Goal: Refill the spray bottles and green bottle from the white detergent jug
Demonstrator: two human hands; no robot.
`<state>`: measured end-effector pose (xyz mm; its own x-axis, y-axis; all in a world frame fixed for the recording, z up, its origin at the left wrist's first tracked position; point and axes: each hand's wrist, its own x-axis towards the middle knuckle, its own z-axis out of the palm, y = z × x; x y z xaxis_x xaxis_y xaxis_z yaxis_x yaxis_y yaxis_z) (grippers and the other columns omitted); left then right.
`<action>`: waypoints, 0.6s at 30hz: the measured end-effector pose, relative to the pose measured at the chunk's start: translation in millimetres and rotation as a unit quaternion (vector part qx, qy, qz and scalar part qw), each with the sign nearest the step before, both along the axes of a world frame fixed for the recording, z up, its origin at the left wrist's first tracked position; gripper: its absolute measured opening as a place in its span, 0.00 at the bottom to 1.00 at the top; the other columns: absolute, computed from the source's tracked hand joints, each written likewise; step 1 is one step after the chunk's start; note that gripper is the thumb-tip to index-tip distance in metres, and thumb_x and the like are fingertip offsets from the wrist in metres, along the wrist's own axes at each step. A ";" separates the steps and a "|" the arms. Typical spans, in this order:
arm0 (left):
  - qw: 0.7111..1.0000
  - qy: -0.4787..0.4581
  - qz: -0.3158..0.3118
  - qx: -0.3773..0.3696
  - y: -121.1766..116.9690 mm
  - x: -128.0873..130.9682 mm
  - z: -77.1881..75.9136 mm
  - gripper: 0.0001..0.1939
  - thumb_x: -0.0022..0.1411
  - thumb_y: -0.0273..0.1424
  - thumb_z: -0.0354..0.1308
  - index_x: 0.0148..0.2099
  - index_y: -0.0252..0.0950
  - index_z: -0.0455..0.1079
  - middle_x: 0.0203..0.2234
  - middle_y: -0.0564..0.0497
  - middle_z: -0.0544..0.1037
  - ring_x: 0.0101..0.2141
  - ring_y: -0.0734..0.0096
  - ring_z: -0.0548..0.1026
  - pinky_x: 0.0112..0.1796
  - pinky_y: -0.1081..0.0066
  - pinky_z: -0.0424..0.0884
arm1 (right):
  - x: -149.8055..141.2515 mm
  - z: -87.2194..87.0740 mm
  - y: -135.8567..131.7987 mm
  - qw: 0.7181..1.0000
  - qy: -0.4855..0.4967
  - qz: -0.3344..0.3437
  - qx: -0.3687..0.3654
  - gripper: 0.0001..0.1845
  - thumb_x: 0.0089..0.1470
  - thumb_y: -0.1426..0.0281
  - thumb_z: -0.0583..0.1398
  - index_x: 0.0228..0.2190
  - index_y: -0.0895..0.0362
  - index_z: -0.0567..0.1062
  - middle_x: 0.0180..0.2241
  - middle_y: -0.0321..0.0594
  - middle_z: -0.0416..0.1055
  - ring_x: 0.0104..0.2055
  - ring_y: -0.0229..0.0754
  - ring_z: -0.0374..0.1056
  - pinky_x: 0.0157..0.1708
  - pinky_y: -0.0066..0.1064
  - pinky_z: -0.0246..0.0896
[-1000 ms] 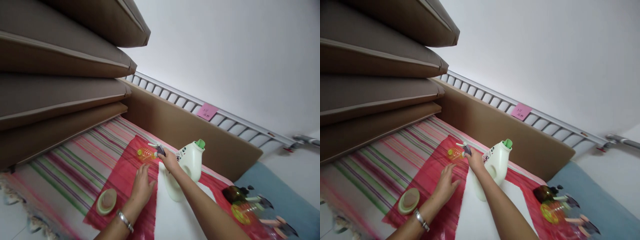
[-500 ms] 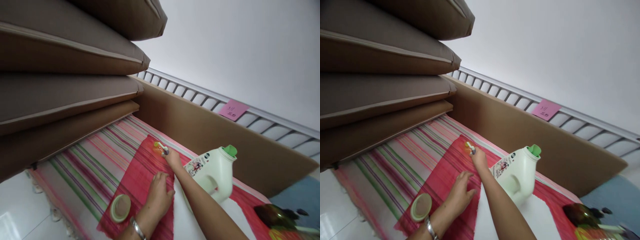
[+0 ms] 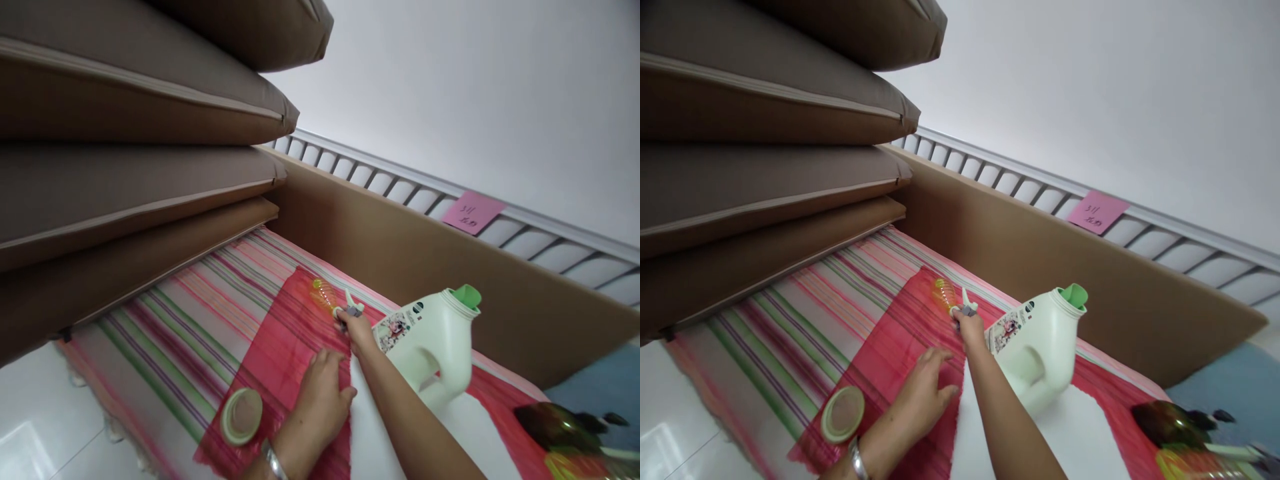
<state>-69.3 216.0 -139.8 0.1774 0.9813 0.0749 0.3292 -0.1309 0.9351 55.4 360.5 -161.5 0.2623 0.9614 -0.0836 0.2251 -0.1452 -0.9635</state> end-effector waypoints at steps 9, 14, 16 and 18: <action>1.000 0.007 -0.010 0.011 -3.0 1.2 -1.7 0.21 0.50 0.27 0.57 0.49 0.37 0.67 0.46 0.46 0.71 0.48 0.59 0.65 0.51 0.63 0.59 | -4.1 -19.5 -21.4 0.934 0.351 -0.063 -0.005 0.12 0.57 0.67 0.57 0.42 0.60 0.69 0.39 0.39 0.70 0.35 0.38 0.69 0.33 0.33 0.69; 1.000 0.025 -0.017 0.004 -2.5 1.3 -2.0 0.21 0.50 0.27 0.56 0.49 0.36 0.67 0.46 0.45 0.70 0.48 0.59 0.65 0.51 0.64 0.60 | -4.4 -30.6 -32.6 0.900 0.432 -0.056 0.011 0.10 0.57 0.67 0.57 0.40 0.60 0.70 0.38 0.39 0.71 0.35 0.37 0.69 0.33 0.33 0.69; 0.999 0.030 -0.021 0.002 -2.0 1.0 -1.3 0.21 0.50 0.26 0.55 0.49 0.35 0.67 0.46 0.44 0.70 0.48 0.58 0.65 0.51 0.64 0.60 | -4.7 -33.6 -36.4 0.894 0.444 -0.052 0.017 0.09 0.57 0.68 0.57 0.38 0.61 0.71 0.37 0.38 0.72 0.35 0.37 0.70 0.33 0.33 0.69; 0.999 0.033 -0.023 0.001 -1.9 0.8 -0.4 0.21 0.49 0.26 0.54 0.49 0.34 0.67 0.46 0.44 0.70 0.48 0.58 0.65 0.51 0.63 0.60 | -4.7 -35.8 -40.8 0.894 0.445 -0.046 0.019 0.09 0.57 0.68 0.57 0.36 0.61 0.71 0.35 0.37 0.72 0.34 0.37 0.70 0.33 0.33 0.69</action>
<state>-68.5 214.1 -140.1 0.2271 0.9717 0.0643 0.3833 -0.1499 0.9114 50.7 319.7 -197.3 0.1867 0.9457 -0.2659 -0.6440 -0.0866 -0.7601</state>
